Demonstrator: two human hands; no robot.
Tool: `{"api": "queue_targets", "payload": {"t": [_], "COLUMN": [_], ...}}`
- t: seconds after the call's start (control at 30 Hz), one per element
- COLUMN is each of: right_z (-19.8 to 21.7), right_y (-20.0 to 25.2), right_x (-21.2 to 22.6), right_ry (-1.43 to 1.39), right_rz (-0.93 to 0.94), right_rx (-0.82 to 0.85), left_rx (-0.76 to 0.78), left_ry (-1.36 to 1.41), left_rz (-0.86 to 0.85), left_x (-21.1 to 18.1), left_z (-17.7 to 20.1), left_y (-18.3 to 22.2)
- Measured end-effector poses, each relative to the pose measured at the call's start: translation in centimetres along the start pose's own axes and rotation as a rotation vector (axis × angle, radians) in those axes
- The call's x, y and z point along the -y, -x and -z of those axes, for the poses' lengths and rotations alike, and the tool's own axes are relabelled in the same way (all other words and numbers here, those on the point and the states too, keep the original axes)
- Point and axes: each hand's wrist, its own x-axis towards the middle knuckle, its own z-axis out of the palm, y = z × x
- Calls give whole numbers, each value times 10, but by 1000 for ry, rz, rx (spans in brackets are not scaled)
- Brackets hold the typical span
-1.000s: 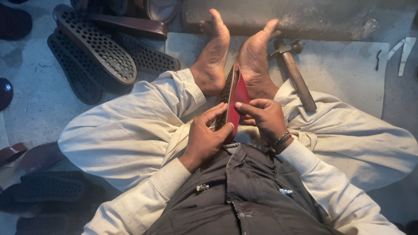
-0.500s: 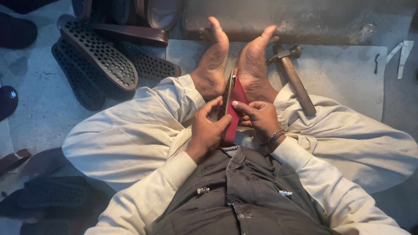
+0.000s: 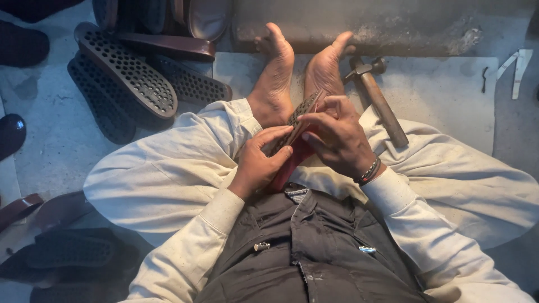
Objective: Assembling a red sandal by fitting the upper to the sole and using a hammer to secure the components.
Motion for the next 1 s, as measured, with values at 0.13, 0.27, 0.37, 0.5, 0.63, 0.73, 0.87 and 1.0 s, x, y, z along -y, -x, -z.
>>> {"api": "queue_targets", "payload": {"t": [0.13, 0.27, 0.37, 0.5, 0.63, 0.73, 0.87, 1.0], "right_z": [7, 18, 19, 6, 2, 0, -5, -6], "right_y": [-2, -5, -10, -13, -19, -23, -23, -18], "right_x": [4, -2, -7, -13, -15, -14, -15, -20], "right_ry": [112, 141, 142, 290, 308, 344, 300, 268], "right_rz": [117, 136, 102, 157, 190, 227, 225, 209], "right_rx": [27, 262, 344, 260, 263, 263, 235, 209], "left_rx": [16, 55, 69, 67, 55, 54, 1, -23], "left_ry": [21, 34, 67, 147, 117, 90, 131, 139], "left_rz": [-34, -47, -52, -10, 2, 22, 43, 38], "left_x": [1, 4, -2, -1, 1, 0, 0, 2], "left_z": [-1, -1, 1, -1, -5, -6, -8, -10], "left_y": [0, -1, -2, -1, -5, -9, -12, -13]}}
